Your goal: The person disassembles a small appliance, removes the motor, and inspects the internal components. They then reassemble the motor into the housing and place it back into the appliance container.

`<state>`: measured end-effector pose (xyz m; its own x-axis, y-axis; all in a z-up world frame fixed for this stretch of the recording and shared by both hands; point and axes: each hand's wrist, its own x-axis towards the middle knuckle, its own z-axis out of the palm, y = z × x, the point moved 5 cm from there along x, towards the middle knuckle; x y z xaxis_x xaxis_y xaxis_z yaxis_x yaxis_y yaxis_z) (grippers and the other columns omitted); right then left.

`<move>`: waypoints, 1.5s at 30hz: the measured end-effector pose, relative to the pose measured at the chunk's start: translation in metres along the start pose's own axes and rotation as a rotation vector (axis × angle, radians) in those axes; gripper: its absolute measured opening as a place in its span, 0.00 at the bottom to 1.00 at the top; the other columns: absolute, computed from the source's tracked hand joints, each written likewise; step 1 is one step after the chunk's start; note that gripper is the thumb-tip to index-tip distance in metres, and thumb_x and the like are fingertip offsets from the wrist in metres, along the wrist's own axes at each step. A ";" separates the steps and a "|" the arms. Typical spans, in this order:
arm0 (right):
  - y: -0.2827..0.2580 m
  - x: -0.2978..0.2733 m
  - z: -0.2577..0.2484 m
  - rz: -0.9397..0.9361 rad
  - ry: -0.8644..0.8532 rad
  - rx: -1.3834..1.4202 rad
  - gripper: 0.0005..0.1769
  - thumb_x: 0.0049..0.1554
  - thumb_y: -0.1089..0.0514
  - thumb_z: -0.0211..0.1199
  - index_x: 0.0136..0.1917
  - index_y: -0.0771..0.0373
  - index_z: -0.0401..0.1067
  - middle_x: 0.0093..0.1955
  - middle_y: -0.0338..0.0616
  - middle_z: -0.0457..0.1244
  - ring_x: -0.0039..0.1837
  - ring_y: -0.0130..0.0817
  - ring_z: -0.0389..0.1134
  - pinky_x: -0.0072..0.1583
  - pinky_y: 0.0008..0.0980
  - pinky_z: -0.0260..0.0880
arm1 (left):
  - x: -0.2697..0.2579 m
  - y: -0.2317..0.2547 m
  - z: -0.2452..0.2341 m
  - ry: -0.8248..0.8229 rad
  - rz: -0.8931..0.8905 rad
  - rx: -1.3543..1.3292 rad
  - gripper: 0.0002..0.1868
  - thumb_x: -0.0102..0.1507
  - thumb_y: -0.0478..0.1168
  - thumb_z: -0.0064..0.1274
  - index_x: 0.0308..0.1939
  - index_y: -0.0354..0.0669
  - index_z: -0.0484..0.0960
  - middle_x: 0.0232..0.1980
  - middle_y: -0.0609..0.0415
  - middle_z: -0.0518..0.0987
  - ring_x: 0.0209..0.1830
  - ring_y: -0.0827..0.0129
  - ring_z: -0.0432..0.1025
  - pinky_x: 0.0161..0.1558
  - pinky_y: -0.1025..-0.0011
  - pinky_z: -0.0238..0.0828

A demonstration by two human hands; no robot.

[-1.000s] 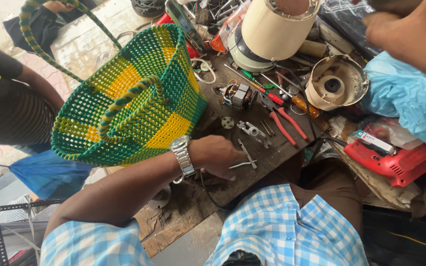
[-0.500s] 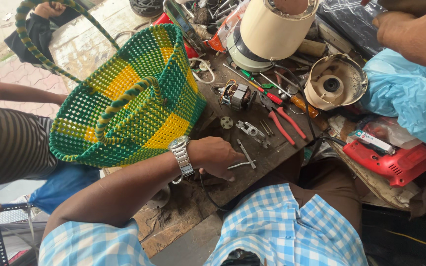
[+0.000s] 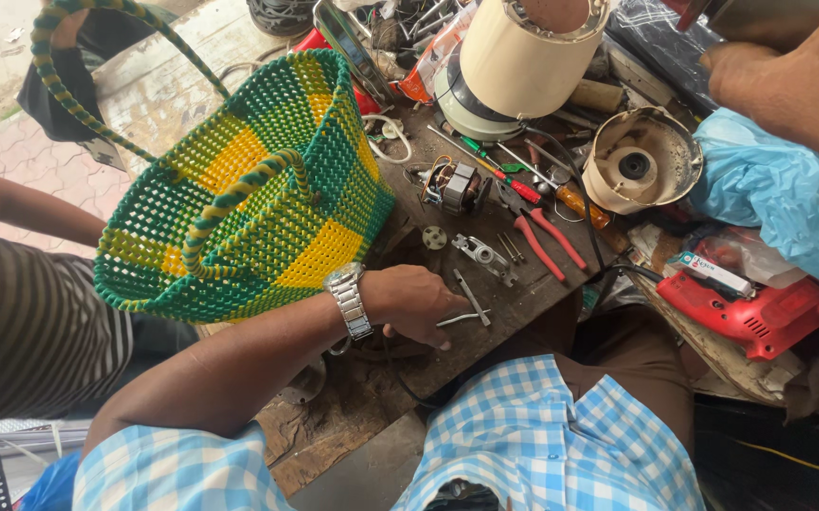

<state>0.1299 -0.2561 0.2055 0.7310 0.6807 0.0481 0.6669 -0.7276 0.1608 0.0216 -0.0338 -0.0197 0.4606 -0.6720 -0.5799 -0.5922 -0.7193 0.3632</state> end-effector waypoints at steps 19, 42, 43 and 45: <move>0.004 -0.008 0.005 -0.023 0.033 0.194 0.36 0.61 0.54 0.71 0.74 0.67 0.56 0.66 0.55 0.63 0.64 0.41 0.67 0.66 0.38 0.70 | -0.002 0.000 -0.002 0.032 0.022 -0.024 0.34 0.62 0.55 0.54 0.72 0.59 0.66 0.24 0.54 0.82 0.21 0.64 0.80 0.32 0.65 0.79; -0.137 -0.042 0.179 0.104 0.643 1.666 0.65 0.53 0.60 0.75 0.86 0.61 0.32 0.74 0.56 0.58 0.74 0.43 0.64 0.73 0.42 0.69 | -0.027 0.008 -0.064 0.949 0.284 -0.472 0.73 0.48 0.44 0.74 0.83 0.43 0.33 0.77 0.34 0.62 0.77 0.42 0.63 0.72 0.56 0.66; -0.139 -0.043 0.179 0.066 0.641 1.666 0.65 0.53 0.61 0.75 0.86 0.60 0.31 0.74 0.56 0.58 0.74 0.43 0.64 0.73 0.42 0.68 | -0.028 0.010 -0.065 0.964 0.301 -0.449 0.73 0.49 0.45 0.74 0.83 0.44 0.34 0.76 0.36 0.64 0.76 0.43 0.64 0.72 0.55 0.66; -0.141 -0.047 0.183 0.014 0.639 1.697 0.64 0.55 0.60 0.73 0.87 0.59 0.29 0.75 0.55 0.57 0.74 0.43 0.63 0.74 0.42 0.67 | -0.032 0.014 -0.066 0.972 0.337 -0.411 0.71 0.49 0.47 0.74 0.83 0.45 0.36 0.73 0.39 0.68 0.73 0.44 0.67 0.72 0.55 0.67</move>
<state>0.0284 -0.2015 -0.0002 0.8480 0.3015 0.4360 0.3676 0.2582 -0.8934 0.0420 -0.0337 0.0520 0.7466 -0.5666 0.3487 -0.6035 -0.3562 0.7134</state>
